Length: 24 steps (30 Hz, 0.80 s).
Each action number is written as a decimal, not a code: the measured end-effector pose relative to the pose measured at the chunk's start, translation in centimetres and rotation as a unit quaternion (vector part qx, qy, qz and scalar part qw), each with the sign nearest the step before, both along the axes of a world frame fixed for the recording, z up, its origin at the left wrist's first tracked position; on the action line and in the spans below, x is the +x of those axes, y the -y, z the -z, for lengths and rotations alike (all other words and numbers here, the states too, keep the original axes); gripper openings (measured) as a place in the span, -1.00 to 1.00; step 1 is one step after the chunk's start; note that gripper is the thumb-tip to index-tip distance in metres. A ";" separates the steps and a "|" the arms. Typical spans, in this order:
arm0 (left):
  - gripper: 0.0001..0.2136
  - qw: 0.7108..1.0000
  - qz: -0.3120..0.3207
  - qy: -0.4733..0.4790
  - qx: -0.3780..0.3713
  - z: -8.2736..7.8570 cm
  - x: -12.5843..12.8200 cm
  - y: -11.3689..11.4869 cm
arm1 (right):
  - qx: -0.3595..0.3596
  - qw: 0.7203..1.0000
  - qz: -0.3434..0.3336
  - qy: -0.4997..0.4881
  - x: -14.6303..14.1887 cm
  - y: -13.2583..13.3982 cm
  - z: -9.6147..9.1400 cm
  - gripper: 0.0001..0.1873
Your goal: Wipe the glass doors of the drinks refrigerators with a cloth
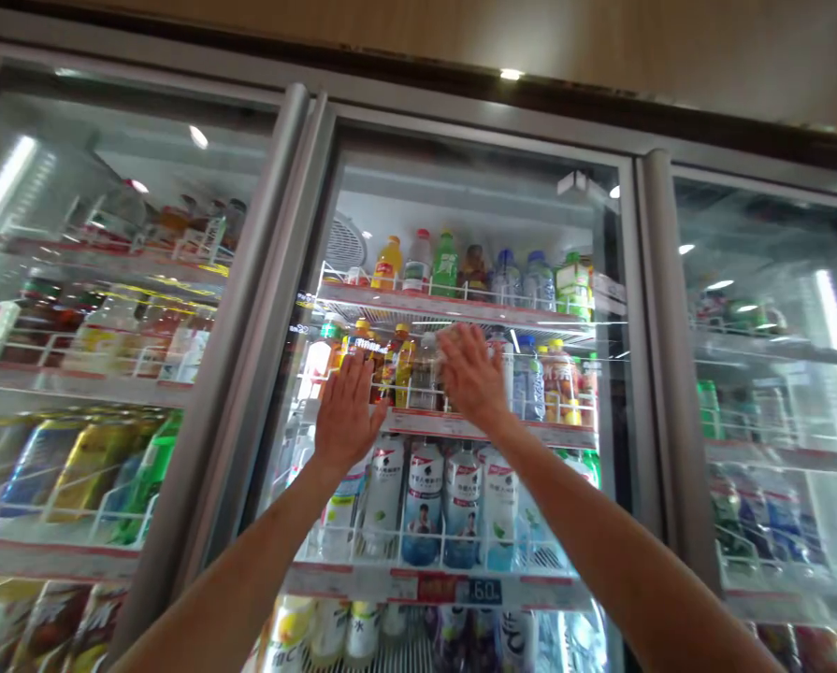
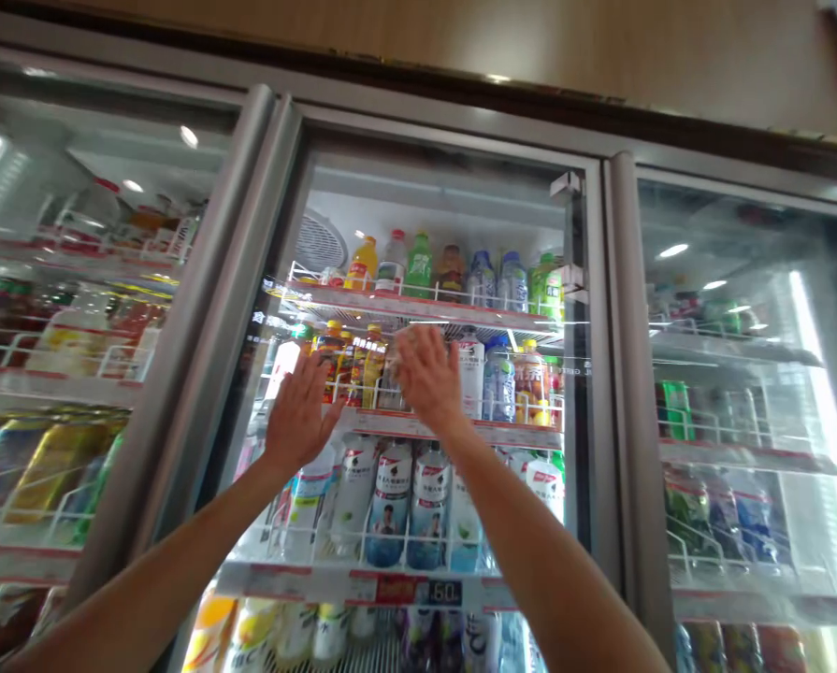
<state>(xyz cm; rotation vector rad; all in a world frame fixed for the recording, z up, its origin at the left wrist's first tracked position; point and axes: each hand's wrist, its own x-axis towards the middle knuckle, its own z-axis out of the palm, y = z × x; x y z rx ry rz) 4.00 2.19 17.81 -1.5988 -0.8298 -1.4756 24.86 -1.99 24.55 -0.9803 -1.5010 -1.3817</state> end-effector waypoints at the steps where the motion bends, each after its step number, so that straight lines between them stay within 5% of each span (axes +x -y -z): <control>1: -0.45 1.000 -0.002 -0.002 -0.002 0.0 0.1 0.1 | 0.006 0.998 0.017 -0.055 3.1 0.7 -0.7 -0.55; 4: -0.43 1.000 -0.004 -0.001 -0.007 0.0 0.2 0.3 | 0.043 0.967 0.046 -0.245 11.3 2.9 -2.7 -0.54; 6: -0.43 1.000 -0.005 0.001 -0.007 0.0 0.2 0.4 | 0.072 0.948 0.053 -0.305 13.2 3.7 -3.1 -0.49; 9: -0.43 1.000 -0.006 0.000 -0.007 0.0 0.2 0.5 | 0.057 0.965 0.053 -0.251 9.5 2.9 -1.5 -0.50; 12: -0.45 1.000 -0.004 0.000 -0.011 0.0 0.1 0.5 | 0.009 0.998 0.044 -0.052 3.0 1.2 1.2 -0.54; 14: -0.46 1.000 -0.002 0.000 -0.012 -0.1 0.1 0.5 | 0.004 0.998 0.043 0.039 1.4 0.8 2.5 -0.52; 16: -0.46 1.000 0.002 -0.001 -0.015 0.0 0.2 0.5 | 0.012 0.998 0.054 0.020 3.5 1.3 2.9 -0.52; 21: -0.46 1.000 0.003 0.001 -0.023 -0.2 0.1 0.4 | 0.091 0.957 0.064 -0.267 14.4 3.2 2.2 -0.50; 24: -0.46 1.000 0.006 0.001 -0.018 -0.2 0.1 0.3 | 0.126 0.943 0.036 -0.304 14.3 2.9 2.9 -0.49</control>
